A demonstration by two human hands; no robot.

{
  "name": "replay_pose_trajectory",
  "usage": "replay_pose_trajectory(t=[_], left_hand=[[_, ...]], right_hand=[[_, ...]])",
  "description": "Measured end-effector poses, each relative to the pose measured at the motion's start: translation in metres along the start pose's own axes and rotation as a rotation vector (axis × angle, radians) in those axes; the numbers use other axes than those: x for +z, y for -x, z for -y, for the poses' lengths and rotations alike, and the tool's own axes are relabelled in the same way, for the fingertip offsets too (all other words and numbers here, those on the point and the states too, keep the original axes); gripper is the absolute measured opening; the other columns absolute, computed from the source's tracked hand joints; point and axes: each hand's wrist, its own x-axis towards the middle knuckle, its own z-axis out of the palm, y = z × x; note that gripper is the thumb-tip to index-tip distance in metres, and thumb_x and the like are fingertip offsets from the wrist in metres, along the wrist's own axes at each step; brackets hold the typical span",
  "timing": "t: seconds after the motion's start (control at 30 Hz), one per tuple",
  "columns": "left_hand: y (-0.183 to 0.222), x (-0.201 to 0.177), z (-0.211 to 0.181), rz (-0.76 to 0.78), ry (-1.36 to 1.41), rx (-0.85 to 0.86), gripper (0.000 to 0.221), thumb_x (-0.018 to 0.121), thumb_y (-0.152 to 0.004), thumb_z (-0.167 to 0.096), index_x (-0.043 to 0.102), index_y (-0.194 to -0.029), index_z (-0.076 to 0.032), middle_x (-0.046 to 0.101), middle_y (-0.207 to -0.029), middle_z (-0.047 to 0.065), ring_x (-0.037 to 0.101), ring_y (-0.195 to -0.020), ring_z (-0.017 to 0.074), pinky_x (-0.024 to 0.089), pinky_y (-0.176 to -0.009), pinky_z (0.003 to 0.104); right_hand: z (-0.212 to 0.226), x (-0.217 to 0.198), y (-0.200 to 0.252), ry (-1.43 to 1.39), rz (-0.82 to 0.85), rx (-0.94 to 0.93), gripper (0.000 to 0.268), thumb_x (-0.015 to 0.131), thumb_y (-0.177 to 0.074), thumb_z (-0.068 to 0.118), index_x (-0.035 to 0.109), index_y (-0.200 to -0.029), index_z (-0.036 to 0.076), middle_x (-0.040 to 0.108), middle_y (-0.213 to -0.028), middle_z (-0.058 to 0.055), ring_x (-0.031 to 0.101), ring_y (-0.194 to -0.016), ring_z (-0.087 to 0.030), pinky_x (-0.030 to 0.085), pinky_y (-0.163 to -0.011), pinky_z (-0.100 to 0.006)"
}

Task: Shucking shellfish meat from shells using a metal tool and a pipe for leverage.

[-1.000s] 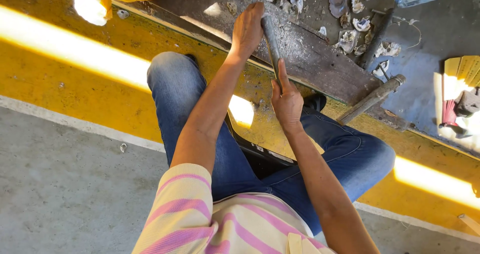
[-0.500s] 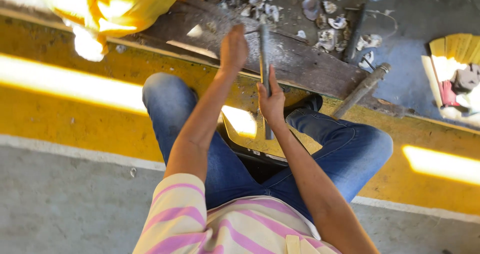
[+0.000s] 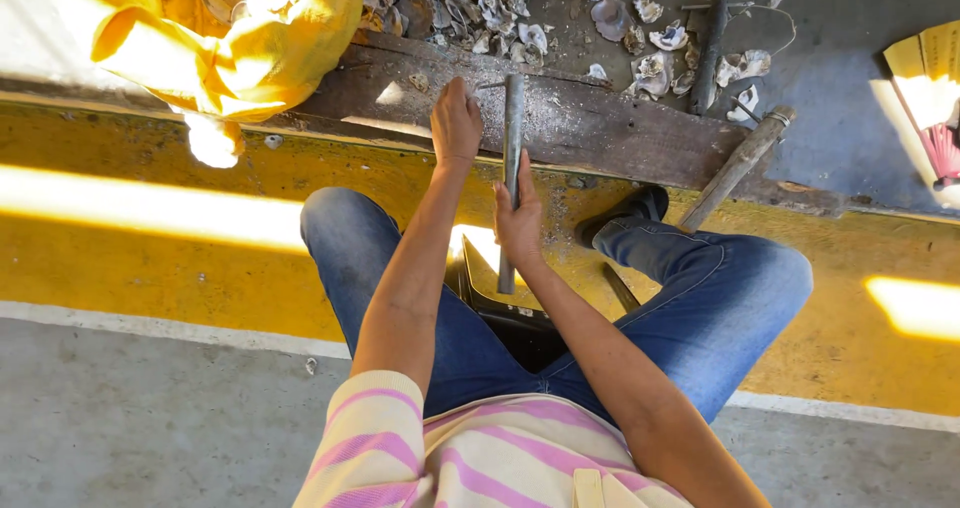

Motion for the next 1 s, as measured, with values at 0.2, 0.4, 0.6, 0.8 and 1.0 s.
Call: replay_pose_trajectory(t=[0.2,0.4,0.6,0.8,1.0], left_hand=[[-0.005,-0.006,0.000,-0.076,0.067,-0.069,0.013,0.069,-0.084,0.005,0.058,-0.086,-0.002,0.070,-0.082,0.016,0.072,-0.071,0.0285,0.059,-0.060,0.039],[0.003,-0.004,0.021,-0.212,0.241,-0.465,0.009,0.070,-0.069,0.002,0.062,-0.070,-0.003,0.069,-0.065,0.015,0.070,-0.061,0.0282,0.057,-0.062,0.040],[0.005,-0.005,0.006,-0.242,0.318,-0.530,0.008,0.069,-0.069,0.002,0.063,-0.069,-0.003,0.070,-0.065,0.014,0.069,-0.058,0.0255,0.057,-0.064,0.040],[0.007,-0.004,0.000,-0.213,0.283,-0.581,0.011,0.067,-0.071,0.006,0.060,-0.071,-0.003,0.066,-0.062,0.013,0.064,-0.055,0.0241,0.055,-0.060,0.041],[-0.003,0.004,0.004,-0.192,0.327,-0.557,0.018,0.066,-0.071,0.008,0.057,-0.068,-0.008,0.061,-0.057,0.005,0.056,-0.046,0.0159,0.050,-0.049,0.035]], right_hand=[[0.006,-0.043,-0.020,-0.087,0.146,0.293,0.067,0.061,-0.101,0.026,0.030,-0.160,0.030,0.062,-0.067,-0.004,0.054,-0.049,-0.008,0.047,-0.044,-0.029],[0.030,-0.056,-0.008,0.440,0.132,-0.182,0.060,0.057,-0.108,0.025,0.033,-0.162,0.021,0.069,-0.071,-0.007,0.058,-0.048,-0.011,0.048,-0.044,-0.035],[0.016,-0.044,-0.010,0.644,0.186,-0.213,0.058,0.058,-0.108,0.024,0.036,-0.161,0.018,0.067,-0.063,-0.011,0.053,-0.043,-0.015,0.044,-0.043,-0.034],[0.021,-0.043,-0.004,0.463,0.122,-0.383,0.056,0.054,-0.114,0.024,0.030,-0.164,0.020,0.074,-0.089,-0.007,0.060,-0.053,-0.010,0.052,-0.045,-0.029],[-0.003,-0.044,-0.020,0.657,0.205,-0.095,0.058,0.053,-0.109,0.027,0.031,-0.162,0.021,0.074,-0.076,-0.008,0.058,-0.048,-0.010,0.054,-0.042,-0.029]])
